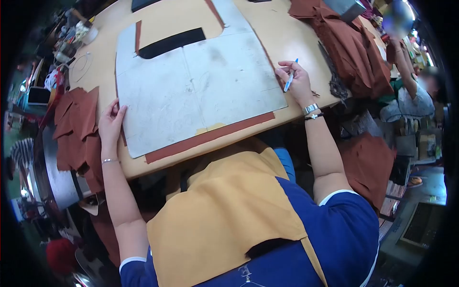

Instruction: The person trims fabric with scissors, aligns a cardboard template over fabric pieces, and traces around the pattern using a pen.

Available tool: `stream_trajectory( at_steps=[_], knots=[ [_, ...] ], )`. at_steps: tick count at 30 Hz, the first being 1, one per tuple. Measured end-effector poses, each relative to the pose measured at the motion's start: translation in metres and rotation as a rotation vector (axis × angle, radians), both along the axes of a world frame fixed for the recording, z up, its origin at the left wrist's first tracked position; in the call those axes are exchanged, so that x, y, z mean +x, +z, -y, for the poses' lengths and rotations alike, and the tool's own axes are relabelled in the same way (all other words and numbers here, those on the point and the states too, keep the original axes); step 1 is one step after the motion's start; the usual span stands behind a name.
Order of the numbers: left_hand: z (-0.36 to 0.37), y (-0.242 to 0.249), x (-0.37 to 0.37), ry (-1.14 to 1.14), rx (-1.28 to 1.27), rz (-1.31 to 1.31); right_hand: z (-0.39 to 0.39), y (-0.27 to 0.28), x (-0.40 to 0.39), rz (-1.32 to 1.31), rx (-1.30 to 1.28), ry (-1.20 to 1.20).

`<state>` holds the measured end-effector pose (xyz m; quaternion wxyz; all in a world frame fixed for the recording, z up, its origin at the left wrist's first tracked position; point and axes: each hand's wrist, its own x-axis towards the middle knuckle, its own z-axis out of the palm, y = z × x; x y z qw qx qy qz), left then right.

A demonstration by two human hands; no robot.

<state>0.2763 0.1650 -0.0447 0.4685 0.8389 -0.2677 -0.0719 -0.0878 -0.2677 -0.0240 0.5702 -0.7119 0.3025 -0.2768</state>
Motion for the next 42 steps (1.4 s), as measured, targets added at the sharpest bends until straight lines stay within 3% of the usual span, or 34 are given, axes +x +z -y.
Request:
stream_trajectory(
  at_steps=[4, 6, 9, 11, 14, 17, 19, 22, 24, 26, 30, 32, 34, 36, 40, 42],
  knots=[
    [0.006, 0.019, -0.013, 0.034, 0.14, 0.08, -0.016, 0.013, 0.005, -0.224, -0.384, -0.022],
    [0.009, 0.032, -0.022, 0.098, 0.327, 0.191, -0.006, -0.001, 0.003, -0.195, -0.364, 0.009],
    [0.006, 0.023, -0.021, 0.113, 0.301, 0.206, -0.005, -0.005, -0.002, -0.066, -0.429, -0.046],
    [0.006, 0.019, -0.02, 0.116, 0.239, 0.192, -0.009, 0.013, -0.014, -0.282, -0.675, -0.1],
    [0.006, 0.018, -0.02, 0.121, 0.219, 0.187, 0.001, -0.005, -0.032, -0.186, -0.776, -0.117],
    [0.005, 0.017, -0.022, 0.124, 0.222, 0.203, -0.012, 0.005, -0.069, -0.366, -0.797, -0.007],
    [0.003, 0.023, -0.024, 0.126, 0.25, 0.22, -0.015, -0.004, -0.106, -0.294, -0.931, 0.093],
    [0.01, 0.04, -0.037, 0.135, 0.31, 0.317, -0.009, 0.008, -0.153, -0.517, -0.609, 0.02],
    [0.022, 0.044, -0.034, 0.167, 0.336, 0.471, -0.008, 0.012, -0.148, -0.305, -0.578, -0.093],
    [0.053, 0.061, -0.03, 0.076, 0.262, 0.386, -0.007, 0.023, -0.128, -0.134, -0.526, -0.172],
    [0.124, 0.067, -0.021, -0.265, 0.175, 0.48, 0.001, 0.033, -0.041, 0.095, -0.433, -0.149],
    [0.159, 0.067, -0.02, -0.388, 0.263, 0.423, -0.011, 0.041, 0.021, 0.242, -0.386, 0.01],
    [0.186, 0.058, -0.013, -0.471, 0.346, 0.44, -0.029, 0.054, 0.074, 0.274, -0.115, 0.037],
    [0.196, 0.07, -0.014, -0.491, 0.458, 0.371, -0.04, 0.055, 0.115, 0.263, -0.135, 0.084],
    [0.202, 0.075, -0.013, -0.502, 0.524, 0.331, -0.041, 0.036, 0.171, 0.269, 0.14, 0.235],
    [0.202, 0.075, -0.013, -0.509, 0.526, 0.332, -0.043, 0.027, 0.196, 0.235, 0.102, 0.252]
  ],
)
